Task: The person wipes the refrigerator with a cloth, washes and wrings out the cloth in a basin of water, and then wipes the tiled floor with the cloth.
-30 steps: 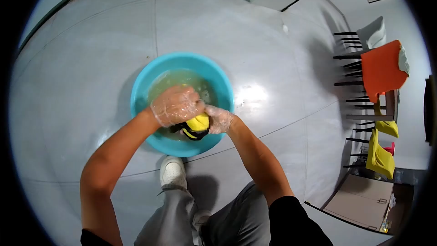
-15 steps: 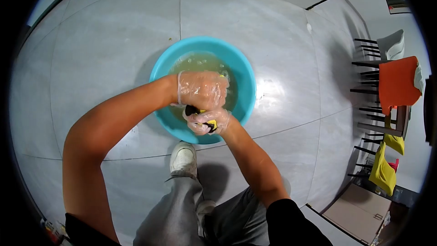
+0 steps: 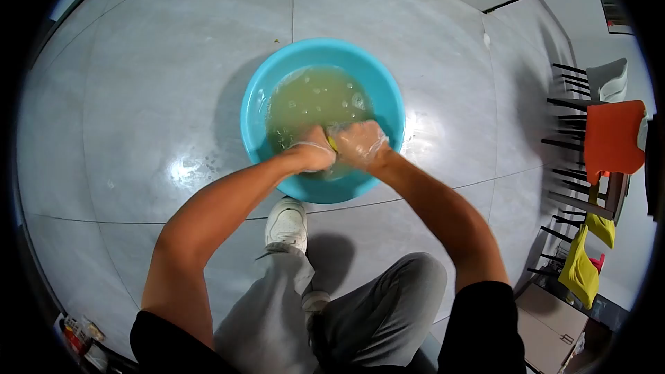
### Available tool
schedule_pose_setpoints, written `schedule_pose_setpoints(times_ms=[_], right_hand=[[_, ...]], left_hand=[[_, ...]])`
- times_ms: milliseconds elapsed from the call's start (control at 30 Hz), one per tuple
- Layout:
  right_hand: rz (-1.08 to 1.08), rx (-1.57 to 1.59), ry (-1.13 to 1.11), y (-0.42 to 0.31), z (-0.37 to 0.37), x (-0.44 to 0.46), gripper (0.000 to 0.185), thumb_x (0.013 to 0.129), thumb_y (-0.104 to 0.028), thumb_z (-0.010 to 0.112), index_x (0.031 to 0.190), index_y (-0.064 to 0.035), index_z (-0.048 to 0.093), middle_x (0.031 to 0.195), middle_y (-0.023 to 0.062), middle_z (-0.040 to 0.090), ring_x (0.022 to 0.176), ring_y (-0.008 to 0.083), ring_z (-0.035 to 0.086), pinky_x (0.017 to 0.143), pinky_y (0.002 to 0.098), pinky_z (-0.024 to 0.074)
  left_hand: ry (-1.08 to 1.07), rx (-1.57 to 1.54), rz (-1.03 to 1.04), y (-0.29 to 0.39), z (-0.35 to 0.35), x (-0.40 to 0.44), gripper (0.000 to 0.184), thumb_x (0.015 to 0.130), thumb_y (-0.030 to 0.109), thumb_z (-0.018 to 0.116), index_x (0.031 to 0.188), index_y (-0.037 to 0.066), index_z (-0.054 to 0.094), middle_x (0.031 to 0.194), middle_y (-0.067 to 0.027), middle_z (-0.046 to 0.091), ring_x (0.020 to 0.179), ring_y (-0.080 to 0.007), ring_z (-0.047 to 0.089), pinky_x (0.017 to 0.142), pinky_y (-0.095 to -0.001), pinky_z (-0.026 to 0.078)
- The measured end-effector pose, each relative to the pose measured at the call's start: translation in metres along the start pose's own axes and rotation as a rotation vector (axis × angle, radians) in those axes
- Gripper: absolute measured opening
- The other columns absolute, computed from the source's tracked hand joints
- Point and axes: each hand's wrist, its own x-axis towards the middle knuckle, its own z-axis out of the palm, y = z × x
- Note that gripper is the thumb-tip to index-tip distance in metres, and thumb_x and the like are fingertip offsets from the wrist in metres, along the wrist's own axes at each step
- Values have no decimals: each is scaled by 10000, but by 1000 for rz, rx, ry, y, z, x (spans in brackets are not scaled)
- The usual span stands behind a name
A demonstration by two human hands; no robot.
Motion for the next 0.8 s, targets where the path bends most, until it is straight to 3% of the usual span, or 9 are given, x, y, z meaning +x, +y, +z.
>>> schedule_pose_setpoints(times_ms=[100,133,267,333,400,567,600,700,800], right_hand=[[-272,-111,167,11,-26,-7,179,786,-237,728,931,-139,690,780,53,703,660,263,708,534,395,555],[-334,-125,185,11,-40,-10,174,775,-222,728,928,-150,686,766,38,692,644,241,701,515,375,546],[-652,-329,385,11,-108,-17,175,734,-172,726,897,-184,662,733,-16,653,596,145,663,462,303,507],[-755,-310,409,20,-124,-15,174,729,-212,715,892,-172,670,723,-21,644,619,158,675,482,305,524],[-841,-293,441,20,-149,-12,193,668,-200,737,844,-179,661,726,-34,626,603,144,652,480,290,515],[-808,-226,594,23,-171,7,153,757,-100,769,806,-154,635,704,-3,597,549,133,595,429,284,456],[-778,-205,605,24,-170,10,155,773,-88,768,804,-152,630,689,0,589,539,133,586,420,287,451],[-656,1,737,21,-163,24,198,783,-53,779,792,-138,600,626,10,555,501,153,549,396,307,433],[-442,297,849,10,-151,30,214,788,-51,790,803,-92,580,618,24,544,527,185,555,455,316,448]], left_hand=[[-303,-589,-64,0,6,-14,105,796,-49,595,803,56,607,744,-82,601,689,-207,604,607,-339,493],[-387,-594,-111,6,1,-24,189,773,-73,577,769,99,498,708,-20,489,597,-150,464,503,-290,371],[-629,-1005,1,18,8,-51,194,758,-68,559,791,115,505,705,-20,486,560,-130,419,460,-283,293],[-738,-1172,46,33,10,-65,207,782,-61,526,810,142,503,688,-15,474,562,-126,426,448,-290,266],[-941,-1460,54,47,8,-79,210,756,-49,593,798,141,516,685,-24,481,552,-129,408,449,-269,265],[-1140,-1875,358,78,6,-87,186,810,47,679,773,156,533,663,-17,531,547,-149,415,480,-257,280],[-1201,-1935,337,83,5,-85,165,839,124,686,773,160,540,650,-11,545,542,-147,421,501,-255,293],[-1332,-2079,433,97,-1,-82,139,850,158,679,790,156,553,615,-14,530,535,-138,421,495,-264,293],[-1371,-2179,445,110,-8,-83,124,810,75,653,816,127,541,615,-54,502,524,-160,421,442,-274,278]])
